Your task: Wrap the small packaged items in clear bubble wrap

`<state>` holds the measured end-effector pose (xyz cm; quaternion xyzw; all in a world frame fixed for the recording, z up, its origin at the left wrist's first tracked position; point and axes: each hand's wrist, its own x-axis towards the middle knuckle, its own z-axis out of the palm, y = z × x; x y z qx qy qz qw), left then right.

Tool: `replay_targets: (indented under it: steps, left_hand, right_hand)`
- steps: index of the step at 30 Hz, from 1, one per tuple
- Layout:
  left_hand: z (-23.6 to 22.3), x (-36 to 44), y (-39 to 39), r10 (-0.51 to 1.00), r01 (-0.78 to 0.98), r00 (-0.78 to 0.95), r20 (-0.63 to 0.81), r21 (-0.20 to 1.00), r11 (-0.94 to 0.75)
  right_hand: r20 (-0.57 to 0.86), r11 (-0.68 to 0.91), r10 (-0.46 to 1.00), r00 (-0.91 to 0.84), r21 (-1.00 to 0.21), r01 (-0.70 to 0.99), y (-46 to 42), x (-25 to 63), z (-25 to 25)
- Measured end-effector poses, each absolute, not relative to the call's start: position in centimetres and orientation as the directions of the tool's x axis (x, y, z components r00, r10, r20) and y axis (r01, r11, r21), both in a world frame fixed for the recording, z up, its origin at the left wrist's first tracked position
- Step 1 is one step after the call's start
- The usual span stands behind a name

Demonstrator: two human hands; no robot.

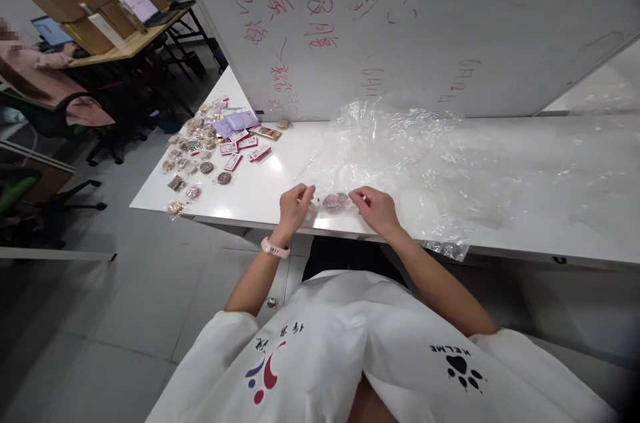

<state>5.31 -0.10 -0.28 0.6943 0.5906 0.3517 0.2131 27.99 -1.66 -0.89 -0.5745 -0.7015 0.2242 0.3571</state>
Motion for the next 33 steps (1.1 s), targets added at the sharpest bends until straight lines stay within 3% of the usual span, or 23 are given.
replay_targets:
  steps: [3,5,9,11,14,17,21,24,27,29,31,33]
  left_hand:
    - [-0.7,6.8,2.3,0.989,0.844,-0.037,0.140,0.534,-0.044]
    - [-1.2,7.3,2.5,0.974,0.909,-0.018,0.227,0.410,-0.079]
    - [-1.3,7.3,0.4,0.843,0.845,0.256,0.472,0.314,-0.432]
    - [-1.1,7.1,-0.5,0.768,0.718,0.476,0.429,0.314,-0.621]
    - [-1.0,6.9,-0.3,0.726,0.642,0.629,0.276,0.341,-0.686]
    - [-1.3,7.0,0.8,0.794,0.704,0.577,0.190,0.378,-0.602]
    - [-1.1,6.4,1.1,0.872,0.734,0.464,0.157,0.483,-0.478]
    - [-0.6,5.7,0.7,0.912,0.692,0.404,0.064,0.632,-0.351]
    - [0.0,5.7,1.0,0.949,0.697,0.305,-0.085,0.699,-0.161]
    - [0.3,6.2,1.3,0.980,0.782,0.175,-0.090,0.617,-0.083]
    - [0.4,6.8,1.2,0.994,0.875,0.086,0.066,0.471,-0.107]
    - [0.2,7.4,0.7,0.949,0.905,0.190,0.252,0.330,-0.269]
  right_hand:
    - [0.014,0.010,1.000,0.000,-0.668,0.744,1.5,27.8,-0.9]
    - [-0.048,-0.051,0.998,0.027,-0.619,0.784,2.4,27.7,-1.3]
    - [0.017,-0.009,1.000,0.024,-0.585,0.811,2.3,27.6,-2.2]
    - [0.045,0.011,0.999,0.018,-0.571,0.821,2.2,27.6,-2.5]
    - [0.048,0.027,0.999,0.001,-0.564,0.825,2.4,27.6,-2.6]
    - [0.131,0.088,0.991,-0.018,-0.554,0.828,2.0,27.7,-2.1]
    - [0.421,0.439,0.870,-0.255,-0.430,0.789,-0.2,28.1,-1.1]
    - [0.396,0.579,0.812,-0.429,-0.451,0.680,-1.1,28.6,-1.0]
    - [0.244,0.430,0.900,-0.361,-0.621,0.655,-0.1,28.8,-1.5]
    - [0.121,0.269,0.958,-0.261,-0.700,0.662,1.2,28.6,-1.8]
    - [0.039,0.165,0.980,-0.195,-0.708,0.687,2.5,28.2,-2.0]
    - [0.015,0.135,0.985,-0.171,-0.681,0.719,3.3,27.9,-1.9]
